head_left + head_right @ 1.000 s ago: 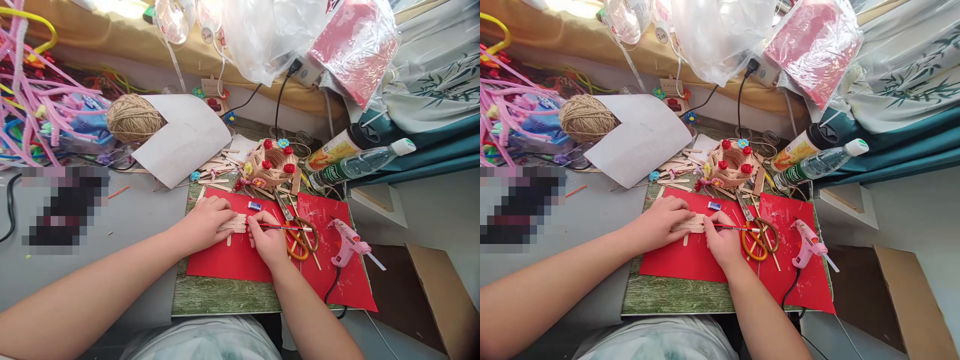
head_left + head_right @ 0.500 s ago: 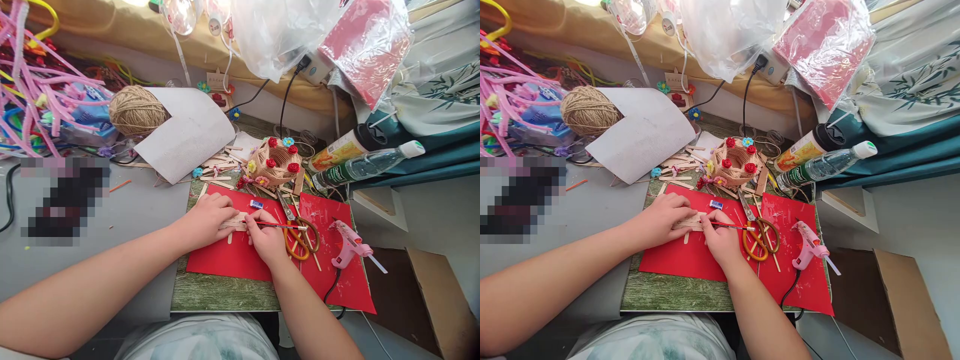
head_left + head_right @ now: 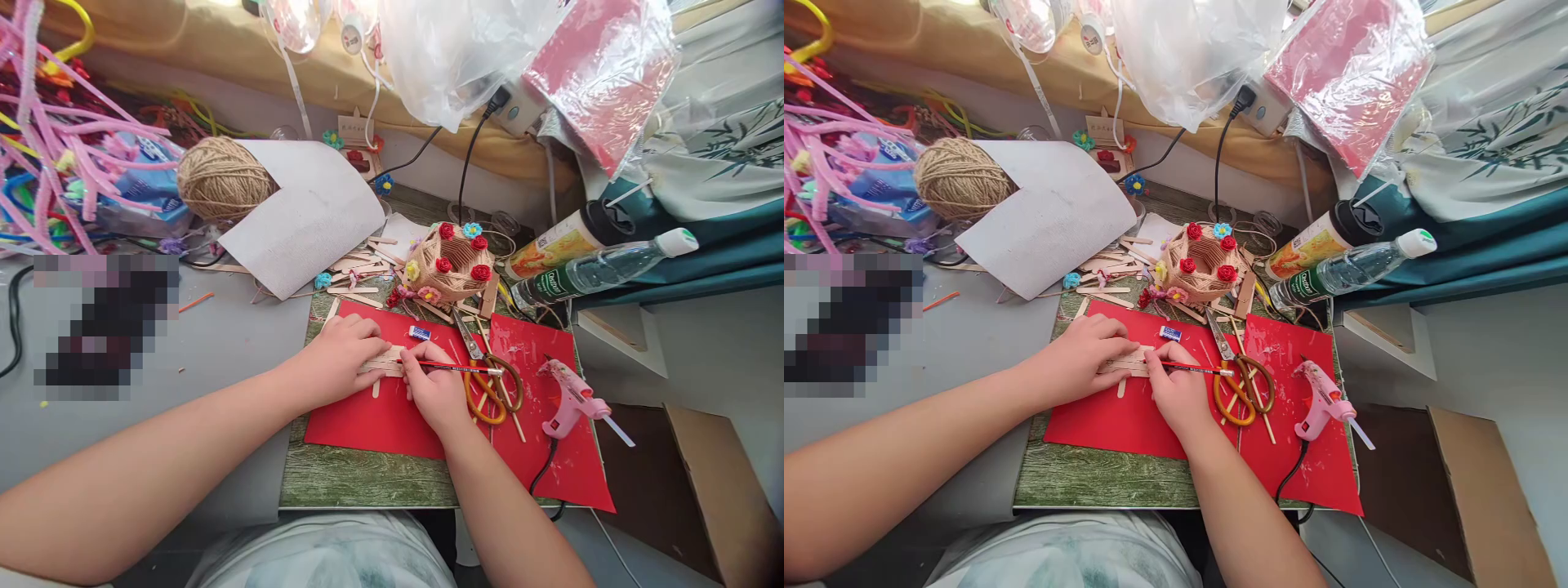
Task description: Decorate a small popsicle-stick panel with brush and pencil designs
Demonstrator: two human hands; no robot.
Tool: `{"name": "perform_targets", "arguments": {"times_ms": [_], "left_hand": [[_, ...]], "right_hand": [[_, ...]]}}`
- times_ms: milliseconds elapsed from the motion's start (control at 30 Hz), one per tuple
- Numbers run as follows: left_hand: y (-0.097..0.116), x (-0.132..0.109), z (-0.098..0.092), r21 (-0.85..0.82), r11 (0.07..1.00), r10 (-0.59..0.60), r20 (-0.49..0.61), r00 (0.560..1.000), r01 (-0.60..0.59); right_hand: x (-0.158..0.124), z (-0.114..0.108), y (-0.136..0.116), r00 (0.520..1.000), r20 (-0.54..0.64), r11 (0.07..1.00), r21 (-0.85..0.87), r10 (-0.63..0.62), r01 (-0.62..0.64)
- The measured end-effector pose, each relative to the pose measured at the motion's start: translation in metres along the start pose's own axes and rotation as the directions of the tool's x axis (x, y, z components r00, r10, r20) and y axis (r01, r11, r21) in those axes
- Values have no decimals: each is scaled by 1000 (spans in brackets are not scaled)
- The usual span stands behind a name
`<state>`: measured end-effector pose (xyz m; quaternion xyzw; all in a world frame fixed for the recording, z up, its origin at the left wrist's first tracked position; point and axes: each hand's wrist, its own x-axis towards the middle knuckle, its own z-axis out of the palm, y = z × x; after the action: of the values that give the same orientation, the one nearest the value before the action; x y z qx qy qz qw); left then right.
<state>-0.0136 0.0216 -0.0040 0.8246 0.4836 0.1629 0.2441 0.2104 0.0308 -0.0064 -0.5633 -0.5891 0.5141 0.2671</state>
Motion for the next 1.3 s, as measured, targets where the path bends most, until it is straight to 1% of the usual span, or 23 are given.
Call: {"name": "perform_targets", "arguments": {"times_ms": [200,400,600,767,933,1167,1300], "left_hand": [[0,0,0,-8,1000,3,-5,1000,-3],[-1,1,1,-5,1000,5,-12,1000,-6],[0,1,1,-9,1000,5,-17,1000,-5],[0,2,-1,-1,1000,-7,4,1000,7],[-1,0,0,-10,1000,-2,-10,1000,2],[-1,0,1,-11,1000,5,-13,1000,-5],[-1,1,1,-8,1000,-3,-14,1000,3]], "right_hand": [[0,0,0,1000,-8,1000,-26,4,-4],[0,0,2,1000,-1,1000,1,-13,13],[0,1,1,1000,-8,1000,-13,-2,2],[0,0,2,999,-29,998,-55,-17,15],[1,-1,3,999,-28,996,-80,-32,29],[1,-1,13,1000,-28,1000,16,-4,5],[2,-2,12,999,-16,999,-26,-40,40]]}}
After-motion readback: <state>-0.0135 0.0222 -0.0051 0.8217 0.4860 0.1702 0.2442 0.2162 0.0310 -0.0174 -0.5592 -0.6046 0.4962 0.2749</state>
